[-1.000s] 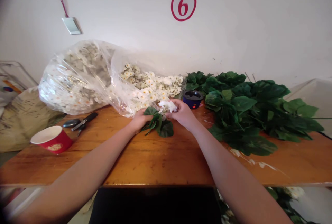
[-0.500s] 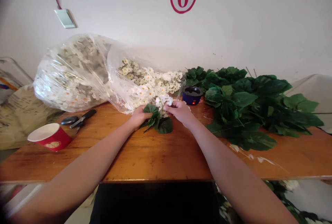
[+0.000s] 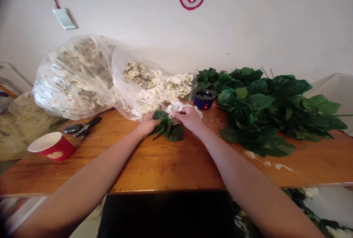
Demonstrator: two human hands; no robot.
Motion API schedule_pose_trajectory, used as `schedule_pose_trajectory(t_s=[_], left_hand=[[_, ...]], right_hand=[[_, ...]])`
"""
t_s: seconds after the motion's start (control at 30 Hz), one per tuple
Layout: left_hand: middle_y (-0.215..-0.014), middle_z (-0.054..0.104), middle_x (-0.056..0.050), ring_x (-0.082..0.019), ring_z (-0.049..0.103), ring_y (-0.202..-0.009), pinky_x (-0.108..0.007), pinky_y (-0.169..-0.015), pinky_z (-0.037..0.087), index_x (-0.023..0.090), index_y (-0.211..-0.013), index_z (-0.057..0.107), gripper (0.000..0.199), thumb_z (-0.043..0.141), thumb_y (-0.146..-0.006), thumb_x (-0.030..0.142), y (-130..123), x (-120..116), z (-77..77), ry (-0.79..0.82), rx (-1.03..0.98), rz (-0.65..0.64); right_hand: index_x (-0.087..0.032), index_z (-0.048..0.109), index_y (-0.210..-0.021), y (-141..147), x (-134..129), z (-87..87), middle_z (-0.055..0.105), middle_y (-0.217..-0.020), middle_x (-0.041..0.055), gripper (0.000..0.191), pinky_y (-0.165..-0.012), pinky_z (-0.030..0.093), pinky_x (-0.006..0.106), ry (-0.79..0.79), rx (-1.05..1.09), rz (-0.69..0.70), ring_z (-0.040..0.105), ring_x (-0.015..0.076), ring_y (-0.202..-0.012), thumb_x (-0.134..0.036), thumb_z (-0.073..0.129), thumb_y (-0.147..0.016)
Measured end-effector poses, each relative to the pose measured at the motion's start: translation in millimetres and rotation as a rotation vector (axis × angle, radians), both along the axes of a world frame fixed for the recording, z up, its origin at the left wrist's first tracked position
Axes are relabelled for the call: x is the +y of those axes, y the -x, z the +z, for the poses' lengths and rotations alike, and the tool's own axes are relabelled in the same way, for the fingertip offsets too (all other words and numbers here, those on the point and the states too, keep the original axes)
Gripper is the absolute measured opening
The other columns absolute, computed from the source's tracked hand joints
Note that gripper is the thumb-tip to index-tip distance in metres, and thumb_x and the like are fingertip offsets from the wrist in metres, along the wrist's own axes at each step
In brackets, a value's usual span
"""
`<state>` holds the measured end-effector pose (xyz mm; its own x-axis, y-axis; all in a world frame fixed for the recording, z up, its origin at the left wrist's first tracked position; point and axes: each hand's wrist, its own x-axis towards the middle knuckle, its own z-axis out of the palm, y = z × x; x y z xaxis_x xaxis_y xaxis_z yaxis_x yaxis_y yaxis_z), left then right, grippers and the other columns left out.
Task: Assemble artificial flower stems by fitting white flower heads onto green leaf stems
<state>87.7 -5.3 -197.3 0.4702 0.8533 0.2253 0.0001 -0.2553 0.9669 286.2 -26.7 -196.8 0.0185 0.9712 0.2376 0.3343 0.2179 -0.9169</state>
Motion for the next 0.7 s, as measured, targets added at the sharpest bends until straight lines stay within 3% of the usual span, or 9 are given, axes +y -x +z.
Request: schedule_pose_trajectory(t_s=[0.17,0.7], left_hand=[[-0.055,0.053,0.001,-0.012,0.050,-0.056,-0.024,-0.057,0.040,0.015,-0.060,0.059,0.010,0.064,-0.066,0.021,-0.5,3.2,-4.4,-0.026,0.025,-0.017],[-0.058,0.051,0.001,-0.011,0.045,-0.057,-0.025,-0.059,0.038,0.014,-0.063,0.059,0.006,0.061,-0.066,0.019,-1.7,3.6,-5.3,-0.052,0.056,-0.035]], right_hand=[[-0.016,0.069,-0.075,1.4,-1.2,-2.7,0.067,-0.066,0.0028,0.029,-0.057,0.045,0.027,-0.031,-0.045,-0.058,0.059,0.0160,-0.059,-0.045,0.069,-0.070],[-0.017,0.065,-0.067,10.5,-1.0,-4.0,0.067,-0.063,0.0027,0.018,-0.061,0.052,0.031,0.080,0.157,-0.018,0.062,0.0179,-0.060,-0.034,0.072,-0.066]])
